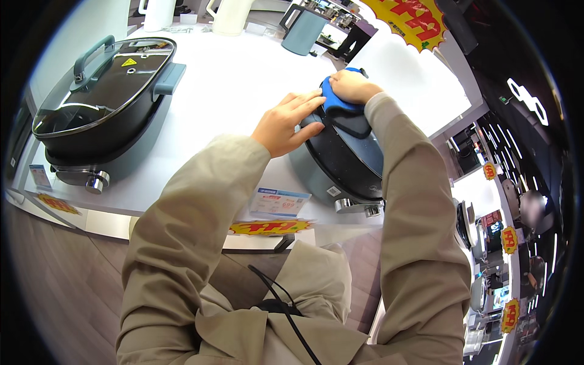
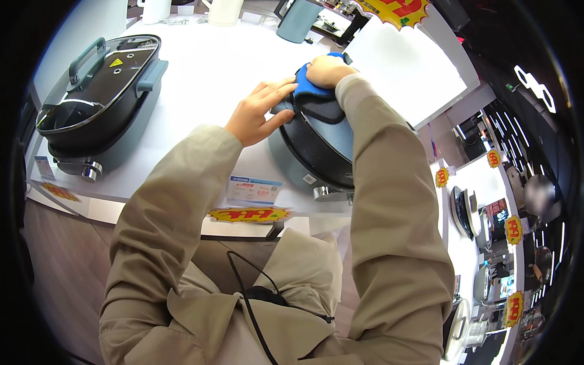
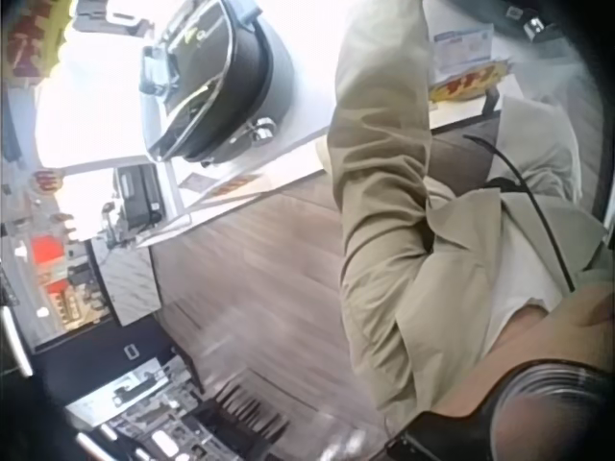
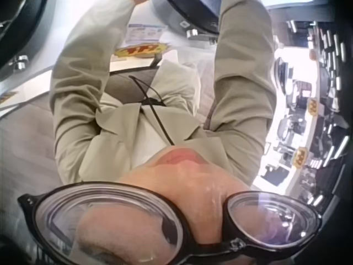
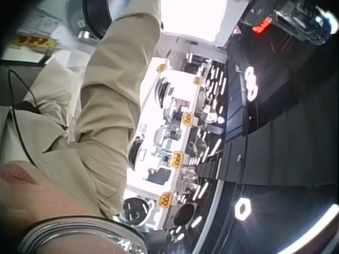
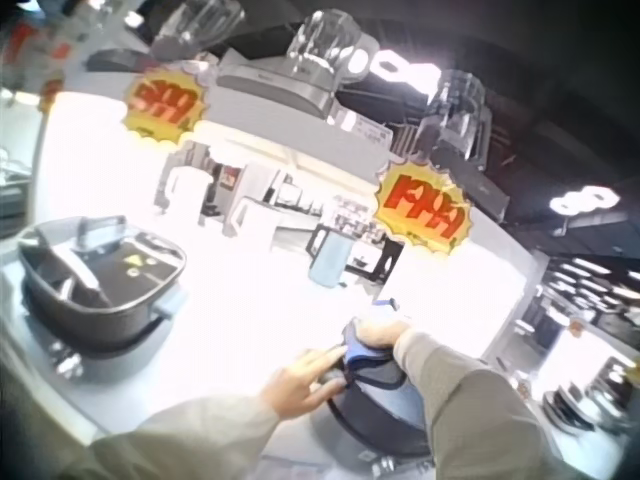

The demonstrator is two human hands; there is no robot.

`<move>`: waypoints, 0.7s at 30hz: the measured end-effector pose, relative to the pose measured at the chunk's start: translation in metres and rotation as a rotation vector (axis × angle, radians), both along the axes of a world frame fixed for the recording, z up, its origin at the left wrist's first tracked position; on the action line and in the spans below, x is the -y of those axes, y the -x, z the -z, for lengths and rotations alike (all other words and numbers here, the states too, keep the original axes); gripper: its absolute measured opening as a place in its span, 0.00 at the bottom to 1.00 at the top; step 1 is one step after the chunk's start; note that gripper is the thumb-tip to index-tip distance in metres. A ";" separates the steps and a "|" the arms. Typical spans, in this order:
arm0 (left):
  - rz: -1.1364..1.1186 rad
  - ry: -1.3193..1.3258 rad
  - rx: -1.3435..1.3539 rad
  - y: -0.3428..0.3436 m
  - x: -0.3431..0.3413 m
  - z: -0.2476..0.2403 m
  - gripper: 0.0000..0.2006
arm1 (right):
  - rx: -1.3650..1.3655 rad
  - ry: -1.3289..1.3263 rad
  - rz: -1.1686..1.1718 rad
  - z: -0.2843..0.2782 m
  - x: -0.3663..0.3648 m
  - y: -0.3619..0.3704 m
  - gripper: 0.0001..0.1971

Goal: The person wipes the surfaces of several kitchen appliances on display, including blenders and a rice cooker, using a blue cloth. They systematically clean the lids, jars, and bases of the appliances.

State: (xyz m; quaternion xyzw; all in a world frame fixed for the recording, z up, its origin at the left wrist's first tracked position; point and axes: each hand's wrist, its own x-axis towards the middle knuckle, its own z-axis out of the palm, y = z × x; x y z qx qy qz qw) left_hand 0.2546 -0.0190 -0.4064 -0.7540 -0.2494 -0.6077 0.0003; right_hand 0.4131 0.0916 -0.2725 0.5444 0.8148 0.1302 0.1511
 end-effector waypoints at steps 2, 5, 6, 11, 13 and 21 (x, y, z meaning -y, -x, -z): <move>-0.019 0.019 -0.022 0.002 0.001 0.000 0.23 | 0.099 -0.129 -0.163 0.003 0.017 0.007 0.19; -0.017 0.050 -0.048 -0.001 0.002 -0.004 0.23 | 0.075 -0.468 -0.743 0.022 0.049 -0.028 0.15; -0.022 0.059 -0.053 -0.001 0.002 -0.004 0.23 | 0.013 -0.487 -0.831 0.019 0.075 -0.028 0.14; -0.039 0.066 -0.065 0.003 0.002 -0.004 0.22 | -0.528 -0.077 -0.664 0.002 0.200 -0.046 0.18; -0.036 0.061 -0.075 0.000 0.003 -0.007 0.21 | -0.581 -0.021 -0.579 0.000 0.225 -0.082 0.19; 0.034 0.095 -0.034 -0.001 -0.001 -0.005 0.22 | -1.109 -0.074 -0.154 0.014 0.186 -0.243 0.11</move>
